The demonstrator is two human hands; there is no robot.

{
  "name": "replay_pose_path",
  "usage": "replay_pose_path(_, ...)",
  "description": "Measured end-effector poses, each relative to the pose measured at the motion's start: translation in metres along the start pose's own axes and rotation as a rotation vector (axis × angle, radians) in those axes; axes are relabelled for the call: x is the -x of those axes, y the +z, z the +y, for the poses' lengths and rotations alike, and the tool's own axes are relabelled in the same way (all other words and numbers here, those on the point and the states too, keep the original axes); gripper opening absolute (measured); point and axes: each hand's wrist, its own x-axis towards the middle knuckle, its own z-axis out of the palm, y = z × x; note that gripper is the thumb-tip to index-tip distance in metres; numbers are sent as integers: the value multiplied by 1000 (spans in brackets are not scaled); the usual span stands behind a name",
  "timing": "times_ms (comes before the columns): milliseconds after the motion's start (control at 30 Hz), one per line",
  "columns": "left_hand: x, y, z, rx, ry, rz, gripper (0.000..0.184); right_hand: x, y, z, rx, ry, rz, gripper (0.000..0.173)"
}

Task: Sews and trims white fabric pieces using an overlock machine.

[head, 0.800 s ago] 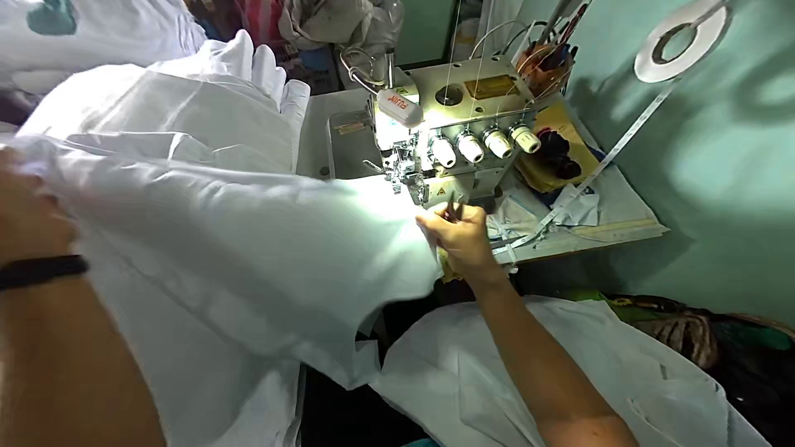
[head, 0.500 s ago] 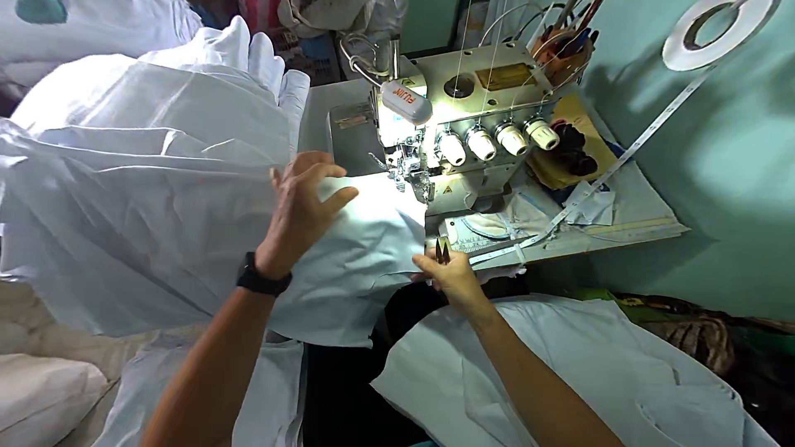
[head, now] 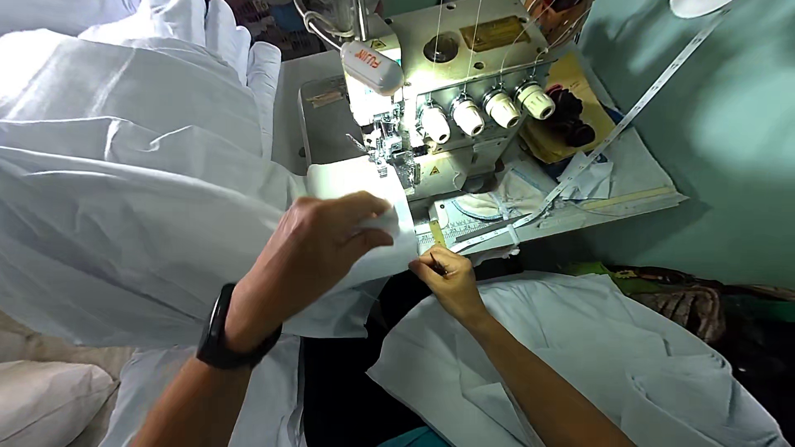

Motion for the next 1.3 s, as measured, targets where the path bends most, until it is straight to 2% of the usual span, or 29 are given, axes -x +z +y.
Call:
replay_pose_path(100, 14, 15, -14, 35, 94, 125, 14, 4, 2, 7, 101, -80, 43, 17)
replay_pose_path(200, 15, 22, -30, 39, 87, 198, 14, -2, 5, 12, 112, -72, 97, 14)
replay_pose_path(400, 5, 27, -47, 28, 90, 263, 14, -13, 8, 10, -147, 143, 153, 5)
replay_pose_path(533, -26, 40, -76, 52, 138, 312, 18, -13, 10, 8, -224, 222, 190, 10)
replay_pose_path(667, -37, 41, -96, 179, 47, 230, 16, -2, 6, -3, -231, 267, 99, 15)
replay_pose_path(767, -25, 34, -78, 153, 3, 121, 8, 11, 3, -7, -230, 274, 40, 15)
replay_pose_path(1033, -26, 45, -60, 119, -236, 199, 3, 18, 4, -10, -222, 292, 26, 13)
replay_pose_path(1100, -27, 51, -58, 52, -257, 252, 4, 19, 4, -10, -214, 290, 34, 13)
replay_pose_path(1167, -24, 61, -53, -132, -199, 274, 10, 23, 2, -10, -145, 219, 13, 8)
replay_pose_path(1233, -17, 79, -38, -422, -108, 283, 17, 30, -3, -9, -36, 42, -61, 7)
replay_pose_path(1300, -9, 103, -22, -660, -131, 329, 24, 34, -4, -7, 0, -115, -89, 7)
